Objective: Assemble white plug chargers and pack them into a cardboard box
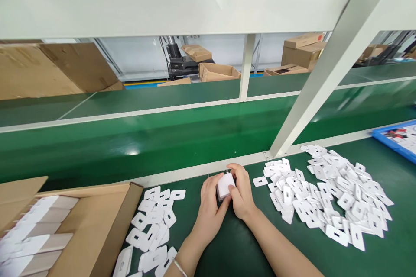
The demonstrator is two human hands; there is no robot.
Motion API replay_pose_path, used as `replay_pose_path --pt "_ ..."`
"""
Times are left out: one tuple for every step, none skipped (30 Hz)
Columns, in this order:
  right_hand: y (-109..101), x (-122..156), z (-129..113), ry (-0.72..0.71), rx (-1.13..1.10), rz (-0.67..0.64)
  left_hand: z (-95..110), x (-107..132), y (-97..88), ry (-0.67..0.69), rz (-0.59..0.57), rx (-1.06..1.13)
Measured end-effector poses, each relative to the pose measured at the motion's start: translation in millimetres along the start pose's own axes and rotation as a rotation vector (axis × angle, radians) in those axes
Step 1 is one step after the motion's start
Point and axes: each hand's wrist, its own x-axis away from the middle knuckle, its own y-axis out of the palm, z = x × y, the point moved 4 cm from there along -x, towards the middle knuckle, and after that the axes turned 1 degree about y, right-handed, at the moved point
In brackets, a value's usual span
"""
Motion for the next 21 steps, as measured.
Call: replay_pose_path --pt "-0.1 -0.4 -0.3 -0.002 0.012 -0.005 -0.6 -0.6 -0.1 -0.011 0.002 0.002" --pt "-0.1 -0.9 -1.0 0.0 0.026 -0.013 -1.1 -1.0 -0.1 -0.022 0.002 0.004" --pt "0.0 -1.3 -1.9 0.002 0.041 -0.021 -1.5 -1.1 -0.1 -0.031 0.003 0.003" --pt "0.2 -1.7 -3.1 0.003 0.057 -0.028 -1.8 -0.9 0.0 -0.039 0.003 0.0" --pt "0.5 -2.1 -4.7 -0.001 0.07 -0.035 -1.9 -0.6 0.2 -0.043 0.004 -0.004" --pt "0.8 -2.4 -6.4 -0.008 0.08 -0.042 -1.9 -0.2 0.3 -0.043 0.007 -0.008" --pt "1.2 -2.7 -8.1 -0.017 0.086 -0.048 -1.8 0.1 0.4 -0.039 0.01 -0.013" --pt "1.6 -2.9 -9.5 -0.026 0.088 -0.052 -1.8 0.4 0.6 -0.035 0.014 -0.018" --pt "2.0 -3.1 -10.6 -0.031 0.088 -0.056 -1.9 0.5 0.8 -0.032 0.018 -0.024" --pt "2.5 -3.2 -11.2 -0.033 0.086 -0.06 -2.2 0.5 0.9 -0.029 0.024 -0.03" --pt "2.9 -3.2 -11.4 -0.032 0.084 -0.061 -2.6 0.3 1.2 -0.028 0.028 -0.036" --pt "3.3 -3.2 -11.2 -0.026 0.079 -0.061 -3.2 0.1 1.5 -0.028 0.03 -0.04" --pt "3.6 -3.1 -10.5 -0.017 0.07 -0.058 -3.9 -0.1 1.9 -0.03 0.029 -0.042" --pt "3.9 -3.0 -9.6 -0.006 0.056 -0.054 -4.6 -0.2 2.2 -0.032 0.026 -0.04" --pt "4.0 -2.9 -8.5 0.006 0.04 -0.049 -5.3 -0.4 2.3 -0.034 0.024 -0.034" --pt "4.1 -2.8 -7.3 0.017 0.022 -0.043 -6.0 -0.4 2.2 -0.036 0.02 -0.022" --pt "4.3 -2.7 -6.1 0.028 0.004 -0.038 -6.7 -0.4 1.8 -0.041 0.016 0.0" --pt "4.5 -2.7 -4.9 0.036 -0.01 -0.034 -7.5 -0.5 1.0 -0.049 0.014 0.03" --pt "4.6 -2.8 -3.6 0.044 -0.021 -0.029 -8.3 -0.7 -0.1 -0.061 0.014 0.068" --pt "4.8 -3.0 -2.3 0.053 -0.031 -0.024 -8.9 -1.0 -1.5 -0.074 0.016 0.109" --pt "4.9 -3.2 -1.0 0.064 -0.041 -0.016 -9.2 -1.5 -2.9 -0.087 0.016 0.148"
